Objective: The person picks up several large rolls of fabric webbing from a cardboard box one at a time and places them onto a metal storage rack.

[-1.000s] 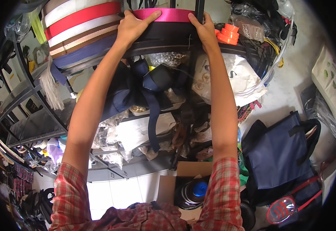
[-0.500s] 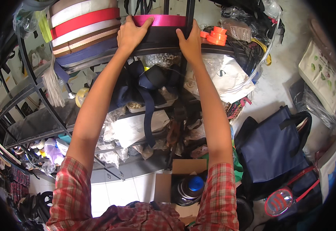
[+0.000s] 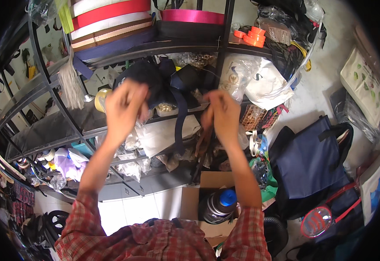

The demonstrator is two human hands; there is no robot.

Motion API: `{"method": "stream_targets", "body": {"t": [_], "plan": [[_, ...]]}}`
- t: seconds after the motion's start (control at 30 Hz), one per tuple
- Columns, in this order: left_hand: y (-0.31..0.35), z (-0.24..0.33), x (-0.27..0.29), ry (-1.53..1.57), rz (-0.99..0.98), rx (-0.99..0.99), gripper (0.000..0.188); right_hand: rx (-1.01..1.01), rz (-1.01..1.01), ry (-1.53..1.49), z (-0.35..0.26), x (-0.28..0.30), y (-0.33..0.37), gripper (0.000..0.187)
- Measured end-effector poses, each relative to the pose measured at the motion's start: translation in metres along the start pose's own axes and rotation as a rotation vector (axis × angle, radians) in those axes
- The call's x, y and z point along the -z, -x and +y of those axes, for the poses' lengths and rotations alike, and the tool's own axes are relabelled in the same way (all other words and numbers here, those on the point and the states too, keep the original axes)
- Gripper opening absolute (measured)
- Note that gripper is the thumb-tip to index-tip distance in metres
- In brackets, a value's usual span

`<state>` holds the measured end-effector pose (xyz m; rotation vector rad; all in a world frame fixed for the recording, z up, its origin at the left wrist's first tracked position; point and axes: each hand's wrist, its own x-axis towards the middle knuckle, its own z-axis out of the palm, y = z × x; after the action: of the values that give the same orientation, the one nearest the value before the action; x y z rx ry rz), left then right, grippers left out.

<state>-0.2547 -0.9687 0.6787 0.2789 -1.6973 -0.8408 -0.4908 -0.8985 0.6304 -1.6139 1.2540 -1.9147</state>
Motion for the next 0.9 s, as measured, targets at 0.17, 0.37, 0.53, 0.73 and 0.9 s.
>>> {"method": "stream_targets", "body": {"t": [0.17, 0.37, 0.53, 0.73, 0.9], "plan": [[0.104, -0.031, 0.062, -0.087, -0.026, 0.117, 0.031, -0.128, -0.003, -0.196, -0.004, -0.060, 0.092, 0.021], [0.185, -0.044, 0.017, 0.151, -0.517, 0.048, 0.070, -0.063, 0.026, -0.066, 0.017, -0.151, 0.161, 0.066], [0.203, -0.061, 0.007, 0.461, -0.442, 0.396, 0.076, -0.212, 0.138, -0.034, -0.002, -0.210, 0.220, 0.086], [0.262, -0.043, 0.014, 0.822, -0.467, 0.639, 0.071, -0.326, 0.302, 0.263, -0.025, -0.226, 0.252, 0.087], [0.322, -0.031, -0.015, 0.573, -0.770, -0.007, 0.085, -0.523, 0.860, -0.176, -0.026, -0.216, 0.311, 0.083]]}}
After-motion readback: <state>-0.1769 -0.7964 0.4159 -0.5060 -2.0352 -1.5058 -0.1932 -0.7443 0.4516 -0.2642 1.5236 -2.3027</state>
